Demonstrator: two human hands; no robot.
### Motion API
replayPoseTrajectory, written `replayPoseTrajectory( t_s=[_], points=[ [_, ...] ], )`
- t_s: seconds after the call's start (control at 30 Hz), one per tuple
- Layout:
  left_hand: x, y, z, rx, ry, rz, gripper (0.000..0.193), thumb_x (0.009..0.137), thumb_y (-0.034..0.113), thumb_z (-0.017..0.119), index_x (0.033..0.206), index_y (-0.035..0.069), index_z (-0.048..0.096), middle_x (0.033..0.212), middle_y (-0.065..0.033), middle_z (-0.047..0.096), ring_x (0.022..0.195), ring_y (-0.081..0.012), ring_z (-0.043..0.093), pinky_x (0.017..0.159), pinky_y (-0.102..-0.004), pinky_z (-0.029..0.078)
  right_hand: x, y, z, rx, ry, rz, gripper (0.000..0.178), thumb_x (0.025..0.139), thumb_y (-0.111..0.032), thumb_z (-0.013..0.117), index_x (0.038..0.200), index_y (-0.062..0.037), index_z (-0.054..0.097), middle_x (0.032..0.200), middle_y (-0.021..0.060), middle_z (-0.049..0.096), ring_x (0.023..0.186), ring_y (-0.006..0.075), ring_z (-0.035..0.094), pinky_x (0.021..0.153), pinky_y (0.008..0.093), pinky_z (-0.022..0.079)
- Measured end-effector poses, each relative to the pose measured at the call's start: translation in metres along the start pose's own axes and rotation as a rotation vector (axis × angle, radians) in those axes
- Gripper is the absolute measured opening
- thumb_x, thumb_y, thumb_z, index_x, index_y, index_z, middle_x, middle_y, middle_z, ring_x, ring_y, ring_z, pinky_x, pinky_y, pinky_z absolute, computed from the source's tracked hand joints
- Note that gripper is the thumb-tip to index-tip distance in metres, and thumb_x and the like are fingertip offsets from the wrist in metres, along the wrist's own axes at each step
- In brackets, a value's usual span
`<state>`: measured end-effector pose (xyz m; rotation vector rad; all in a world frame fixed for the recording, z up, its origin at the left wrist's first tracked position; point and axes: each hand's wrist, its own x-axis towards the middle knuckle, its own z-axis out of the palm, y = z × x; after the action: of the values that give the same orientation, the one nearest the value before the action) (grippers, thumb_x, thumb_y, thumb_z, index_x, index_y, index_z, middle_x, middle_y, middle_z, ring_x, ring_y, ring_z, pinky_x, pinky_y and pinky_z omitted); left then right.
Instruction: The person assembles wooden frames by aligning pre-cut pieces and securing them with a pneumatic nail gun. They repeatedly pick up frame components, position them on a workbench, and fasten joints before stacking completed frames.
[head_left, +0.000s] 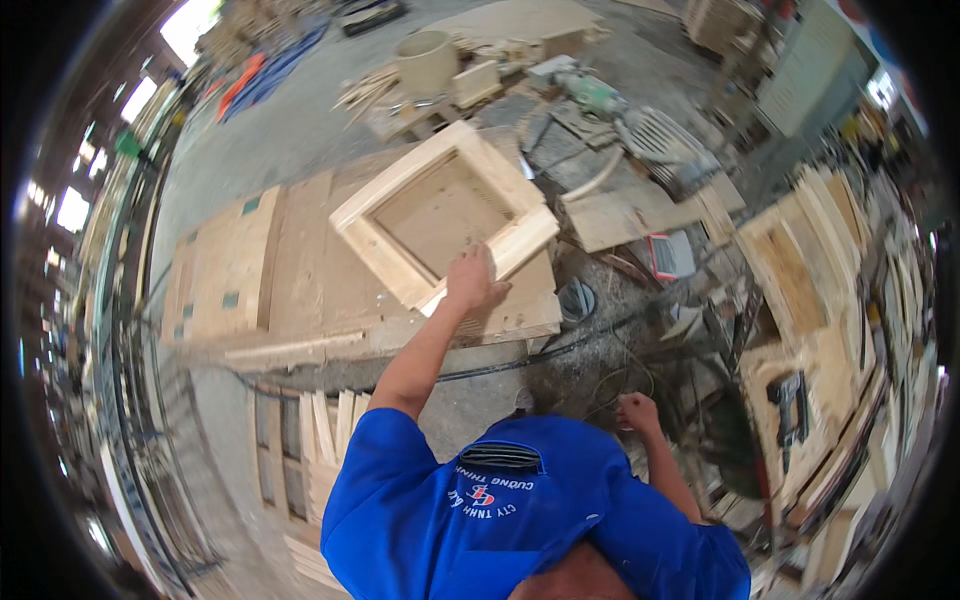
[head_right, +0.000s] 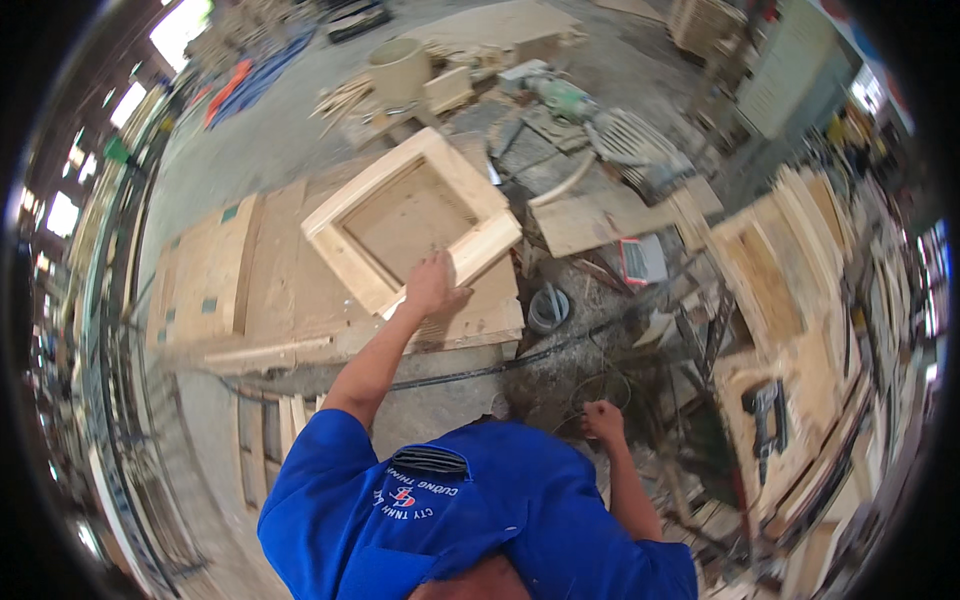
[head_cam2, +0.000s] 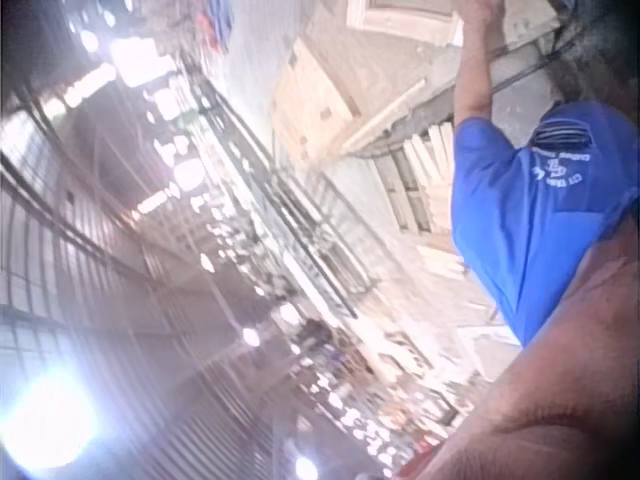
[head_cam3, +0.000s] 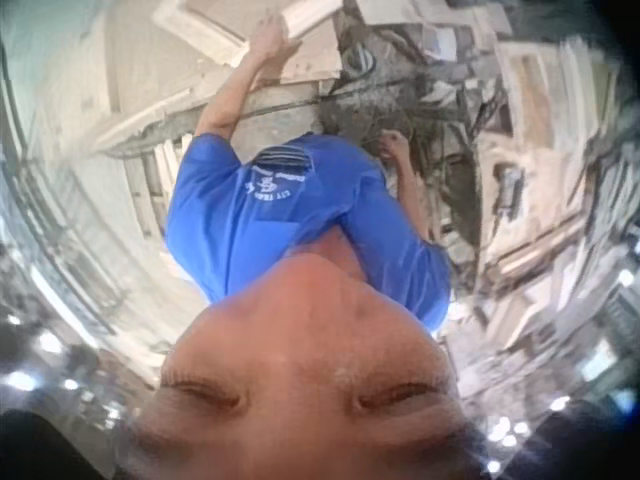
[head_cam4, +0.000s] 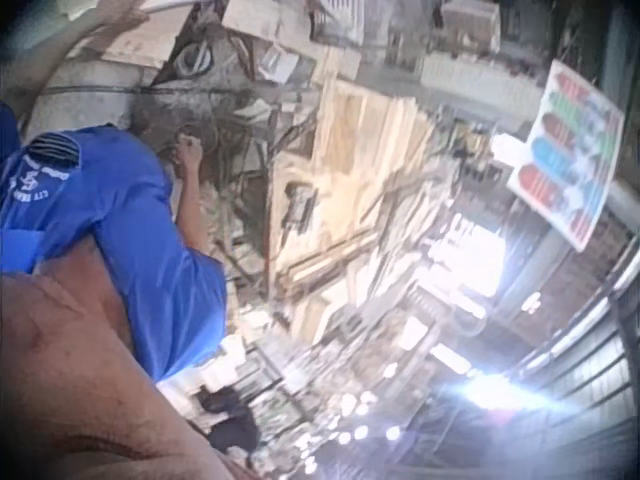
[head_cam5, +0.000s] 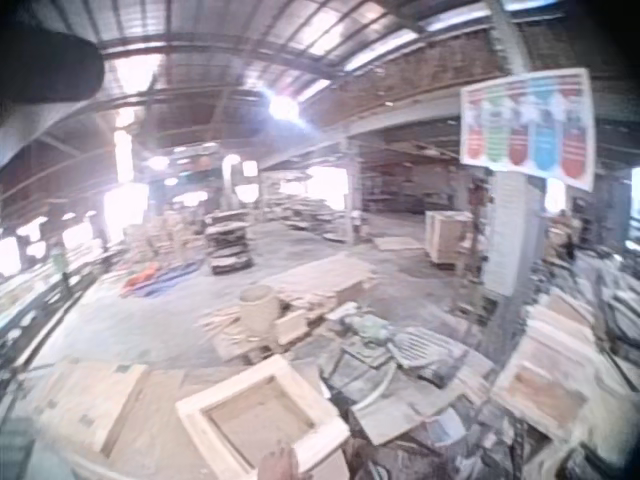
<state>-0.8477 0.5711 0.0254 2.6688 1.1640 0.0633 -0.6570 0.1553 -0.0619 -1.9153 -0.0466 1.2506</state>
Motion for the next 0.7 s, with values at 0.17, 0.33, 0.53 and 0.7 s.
replayPoseTrajectory(
  t_s=[0.17,0.33,0.53,0.7],
  points=[
    [0.014,-0.009,-0.008,-0.054,-0.036,0.058,0.082,0.076,0.053,0.084,0.128,-0.003,0.054,0.127,-0.0253,0.062,0.116,-0.0415,0.063,0.100,-0.0495,0.052,-0.030,0.063,-0.039,0.161,0.203,0.058,0.024,0.102,-0.024,0.067,0.103,-0.0006,0.064,0.080,0.0110,0.067,0.060,0.0193,0.065,0.051,0.0346,0.054],
    [0.024,-0.001,-0.012,0.012,-0.085,-0.032,0.085,0.075,0.055,0.084,0.131,0.000,0.054,0.127,-0.0227,0.063,0.112,-0.0406,0.066,0.095,-0.0503,0.055,-0.029,0.089,-0.041,0.260,0.190,0.016,0.024,0.103,-0.024,0.064,0.098,-0.0014,0.062,0.077,0.0114,0.066,0.058,0.0208,0.065,0.047,0.0368,0.054],
    [0.014,0.009,-0.008,0.048,0.000,-0.105,0.085,0.076,0.058,0.083,0.132,0.002,0.052,0.123,-0.0225,0.065,0.108,-0.0421,0.068,0.091,-0.0540,0.055,-0.017,0.061,-0.021,0.262,0.106,0.036,0.022,0.104,-0.025,0.063,0.103,-0.0033,0.059,0.078,0.0112,0.065,0.059,0.0195,0.065,0.045,0.0350,0.053],
    [0.021,0.003,-0.023,0.044,0.023,-0.081,0.084,0.076,0.058,0.083,0.131,0.003,0.054,0.123,-0.0217,0.066,0.105,-0.0413,0.069,0.088,-0.0543,0.055,0.000,0.057,-0.026,0.310,0.081,-0.037,0.023,0.104,-0.024,0.064,0.106,-0.0019,0.057,0.080,0.0132,0.065,0.060,0.0222,0.065,0.046,0.0379,0.053]
  ],
)
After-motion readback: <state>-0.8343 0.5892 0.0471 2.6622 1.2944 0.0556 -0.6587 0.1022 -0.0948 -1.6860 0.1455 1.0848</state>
